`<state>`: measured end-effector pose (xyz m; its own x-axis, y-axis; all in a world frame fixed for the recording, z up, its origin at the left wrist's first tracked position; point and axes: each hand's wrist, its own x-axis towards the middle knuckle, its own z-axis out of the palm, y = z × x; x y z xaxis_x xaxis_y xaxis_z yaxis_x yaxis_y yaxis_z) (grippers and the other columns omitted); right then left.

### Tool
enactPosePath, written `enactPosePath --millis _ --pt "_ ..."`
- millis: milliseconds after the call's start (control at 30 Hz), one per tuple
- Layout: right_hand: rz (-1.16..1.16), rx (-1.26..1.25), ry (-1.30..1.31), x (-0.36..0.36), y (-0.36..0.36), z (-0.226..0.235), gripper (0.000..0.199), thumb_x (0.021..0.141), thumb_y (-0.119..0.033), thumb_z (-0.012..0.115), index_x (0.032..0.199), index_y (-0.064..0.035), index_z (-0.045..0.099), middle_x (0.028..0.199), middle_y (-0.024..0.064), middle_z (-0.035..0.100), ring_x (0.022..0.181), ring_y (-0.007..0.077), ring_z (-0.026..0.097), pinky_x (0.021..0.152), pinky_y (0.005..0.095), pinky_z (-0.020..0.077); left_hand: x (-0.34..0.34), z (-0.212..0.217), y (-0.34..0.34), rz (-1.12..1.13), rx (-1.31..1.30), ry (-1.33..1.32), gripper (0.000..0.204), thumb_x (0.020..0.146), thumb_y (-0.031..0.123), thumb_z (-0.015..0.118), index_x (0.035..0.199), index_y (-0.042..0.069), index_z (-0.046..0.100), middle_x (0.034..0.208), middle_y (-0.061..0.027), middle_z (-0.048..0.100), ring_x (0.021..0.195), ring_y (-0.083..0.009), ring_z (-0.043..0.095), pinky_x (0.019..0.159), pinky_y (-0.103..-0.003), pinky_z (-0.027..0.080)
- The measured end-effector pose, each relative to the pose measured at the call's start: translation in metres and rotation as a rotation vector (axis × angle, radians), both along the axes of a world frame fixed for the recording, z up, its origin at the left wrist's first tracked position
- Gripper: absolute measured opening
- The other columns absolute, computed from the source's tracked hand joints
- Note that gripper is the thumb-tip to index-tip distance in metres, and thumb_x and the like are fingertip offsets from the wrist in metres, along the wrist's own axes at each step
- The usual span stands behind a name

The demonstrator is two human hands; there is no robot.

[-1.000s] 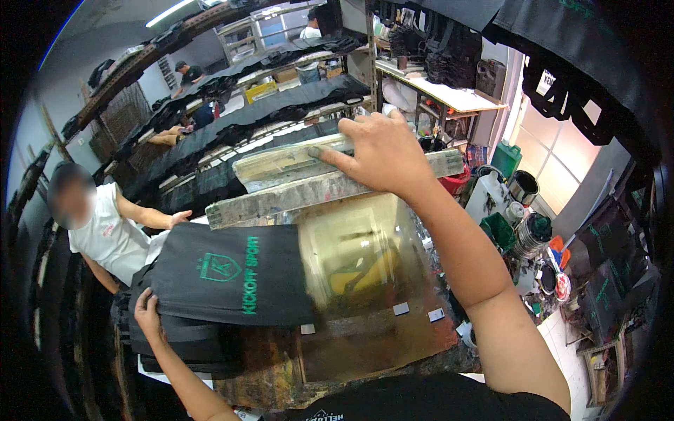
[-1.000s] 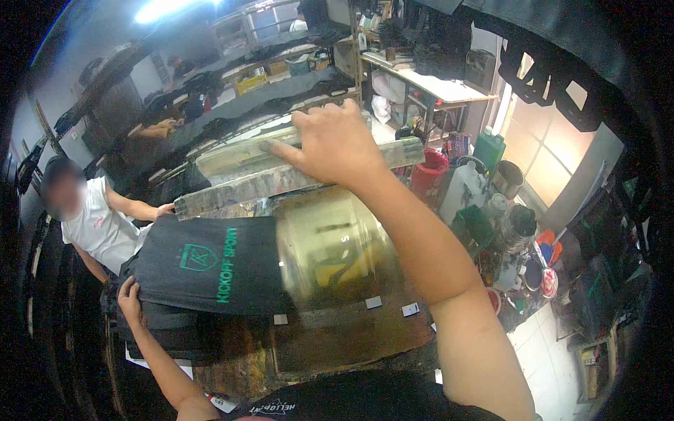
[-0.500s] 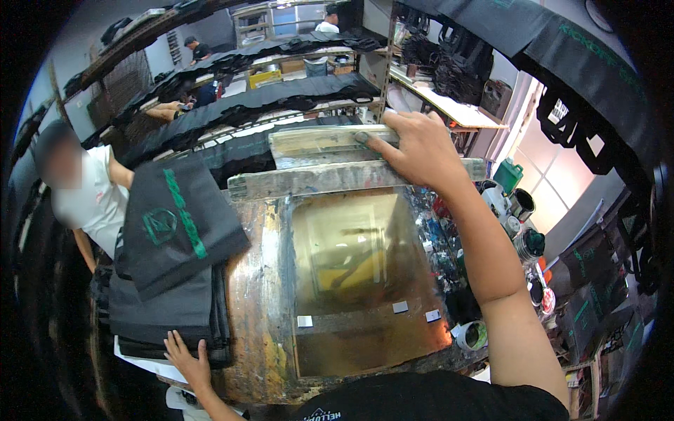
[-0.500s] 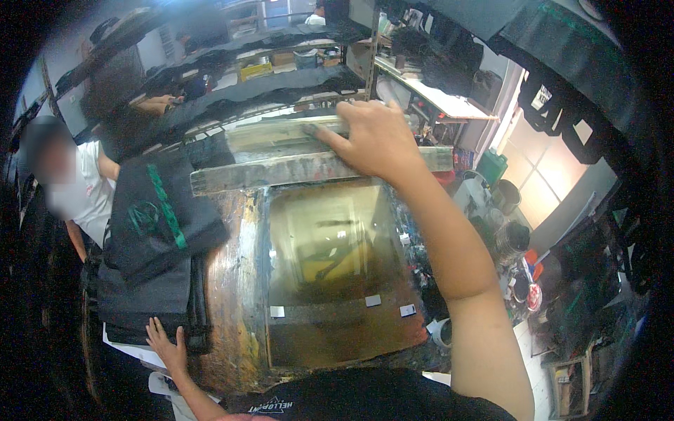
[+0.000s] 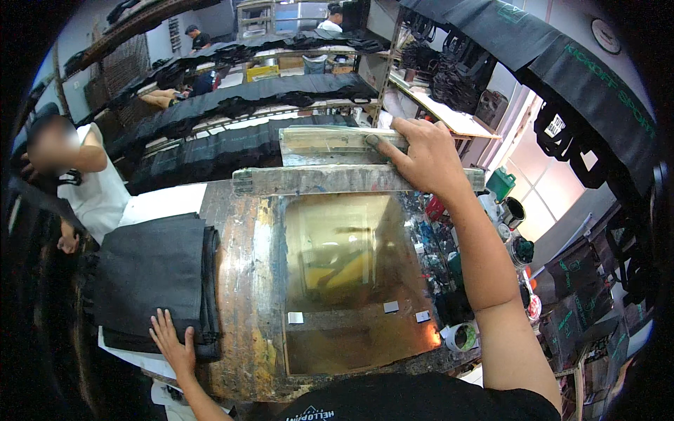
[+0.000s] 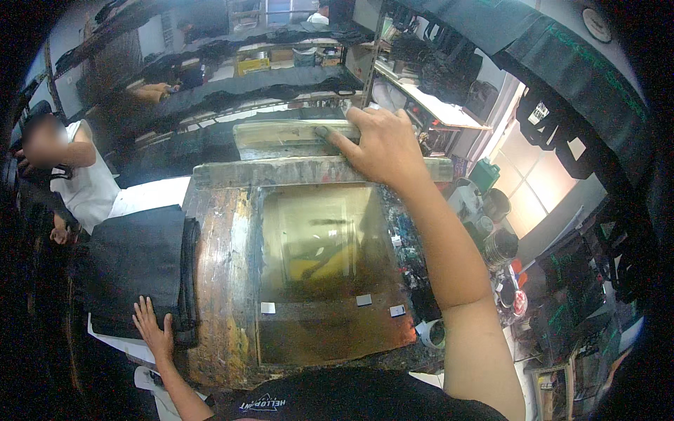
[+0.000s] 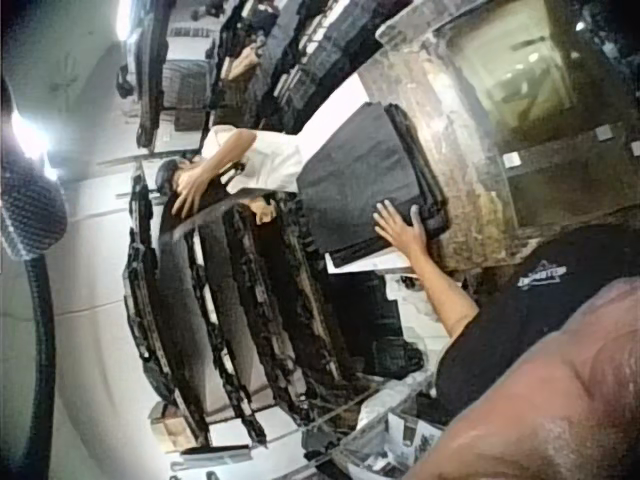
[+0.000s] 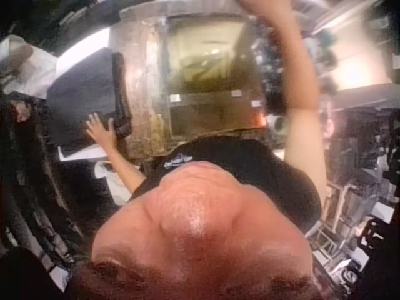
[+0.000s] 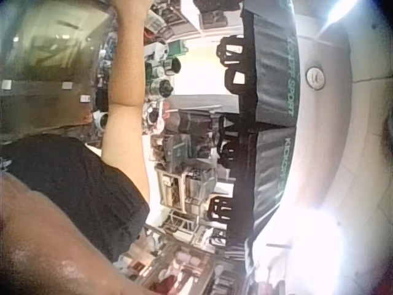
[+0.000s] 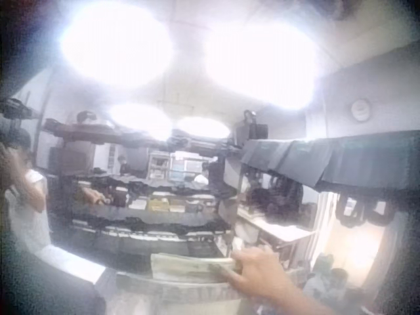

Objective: The person performs screen printing on black bags by placing a bag on a board, lowering a screen over it, and applying ink with a squeegee, then lifting the screen to reveal the printed logo and setting the bag aside.

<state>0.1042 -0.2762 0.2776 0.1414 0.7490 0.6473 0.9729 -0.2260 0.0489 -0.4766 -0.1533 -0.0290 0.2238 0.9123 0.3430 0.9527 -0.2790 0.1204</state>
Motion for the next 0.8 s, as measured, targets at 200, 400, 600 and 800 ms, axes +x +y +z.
enactPosePath --millis 200,400,600,800 --pt "0.029 0.021 0.022 -0.003 -0.003 -0.003 0.054 0.097 -0.057 0.062 0.093 -0.0035 0.069 0.088 0.0171 0.070 0.096 0.0373 0.067 0.093 0.0515 0.0443 0.000 -0.014 0.007 0.060 0.000 -0.112 0.053 0.111 0.041 0.049 0.148 0.006 0.060 0.162 -0.0094 0.049 0.155 -0.0327 0.036 0.128 -0.052 0.020" --pt "0.065 0.037 0.045 -0.002 -0.004 -0.010 0.055 0.097 -0.058 0.060 0.090 -0.0033 0.068 0.087 0.0179 0.070 0.094 0.0385 0.068 0.096 0.0542 0.0436 0.018 0.055 0.022 0.002 0.116 -0.312 0.037 0.109 0.026 0.055 0.121 -0.004 0.073 0.123 -0.0219 0.073 0.116 -0.0414 0.065 0.105 -0.048 0.044" --pt "0.031 0.018 0.041 -0.002 -0.005 -0.006 0.054 0.097 -0.057 0.060 0.093 -0.0033 0.069 0.091 0.0183 0.071 0.098 0.0382 0.068 0.098 0.0534 0.0444 0.132 0.109 -0.016 -0.212 -0.064 -0.328 0.036 0.104 0.024 0.060 0.120 -0.004 0.073 0.111 -0.0269 0.074 0.104 -0.0461 0.068 0.097 -0.051 0.052" --pt "0.047 0.001 0.048 -0.007 -0.002 -0.003 0.054 0.097 -0.056 0.061 0.095 -0.0028 0.070 0.094 0.0183 0.072 0.100 0.0380 0.068 0.095 0.0533 0.0461 0.281 0.000 -0.059 -0.649 -0.418 -0.164 0.075 0.104 0.061 0.048 0.146 -0.001 0.058 0.157 -0.0265 0.048 0.150 -0.0409 0.042 0.125 -0.061 0.023"
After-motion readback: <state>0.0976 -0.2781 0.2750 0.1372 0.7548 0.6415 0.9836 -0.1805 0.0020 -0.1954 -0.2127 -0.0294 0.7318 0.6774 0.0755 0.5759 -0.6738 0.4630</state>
